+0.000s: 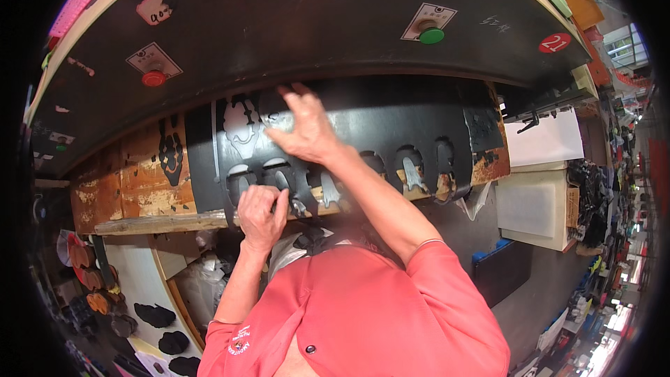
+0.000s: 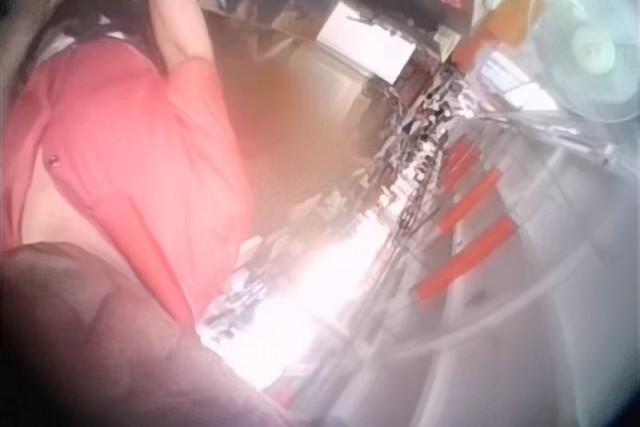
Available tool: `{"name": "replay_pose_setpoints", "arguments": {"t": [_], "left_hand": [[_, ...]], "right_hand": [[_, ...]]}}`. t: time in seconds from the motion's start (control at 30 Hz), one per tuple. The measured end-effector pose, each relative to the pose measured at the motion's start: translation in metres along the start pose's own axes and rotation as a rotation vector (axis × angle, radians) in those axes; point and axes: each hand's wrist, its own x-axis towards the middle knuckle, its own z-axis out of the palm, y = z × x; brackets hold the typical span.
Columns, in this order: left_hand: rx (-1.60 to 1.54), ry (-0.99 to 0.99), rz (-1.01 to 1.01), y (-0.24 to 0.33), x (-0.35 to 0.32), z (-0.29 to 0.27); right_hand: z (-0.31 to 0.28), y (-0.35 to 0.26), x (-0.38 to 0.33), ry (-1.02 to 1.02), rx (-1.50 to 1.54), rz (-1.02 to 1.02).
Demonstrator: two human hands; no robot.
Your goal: The person presses black rubber pieces into a metal mold on a press machine, then removes the molded parts and places them on a table. They then use a green-handled tool to scrape and trim the edges of the molded rubber parts.
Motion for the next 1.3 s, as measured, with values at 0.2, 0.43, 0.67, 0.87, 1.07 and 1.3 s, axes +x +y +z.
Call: {"name": "replay_pose_setpoints", "arguments": {"t": [0.2,0.43,0.67,0.87,1.07,1.3], "left_hand": [[0.044,0.071,-0.045,-0.001,0.0,0.0],[0.097,0.12,-0.018,-0.006,0.005,0.002],[0.092,0.185,0.0,-0.004,0.011,0.002],[0.125,0.137,-0.087,-0.003,0.008,0.004],[0.114,0.105,-0.151,-0.003,0.005,0.006],[0.052,0.078,-0.199,-0.001,-0.001,0.004]], "right_hand": [[-0.14,0.013,-0.013,0.623,0.083,-0.072],[-0.151,0.041,-0.08,0.428,0.068,0.089],[-0.094,0.063,-0.136,0.289,-0.077,0.081],[-0.098,0.063,-0.134,0.244,-0.042,0.121],[-0.098,0.074,-0.141,0.249,0.005,0.11],[-0.118,0.08,-0.145,0.085,0.187,0.439]]}}
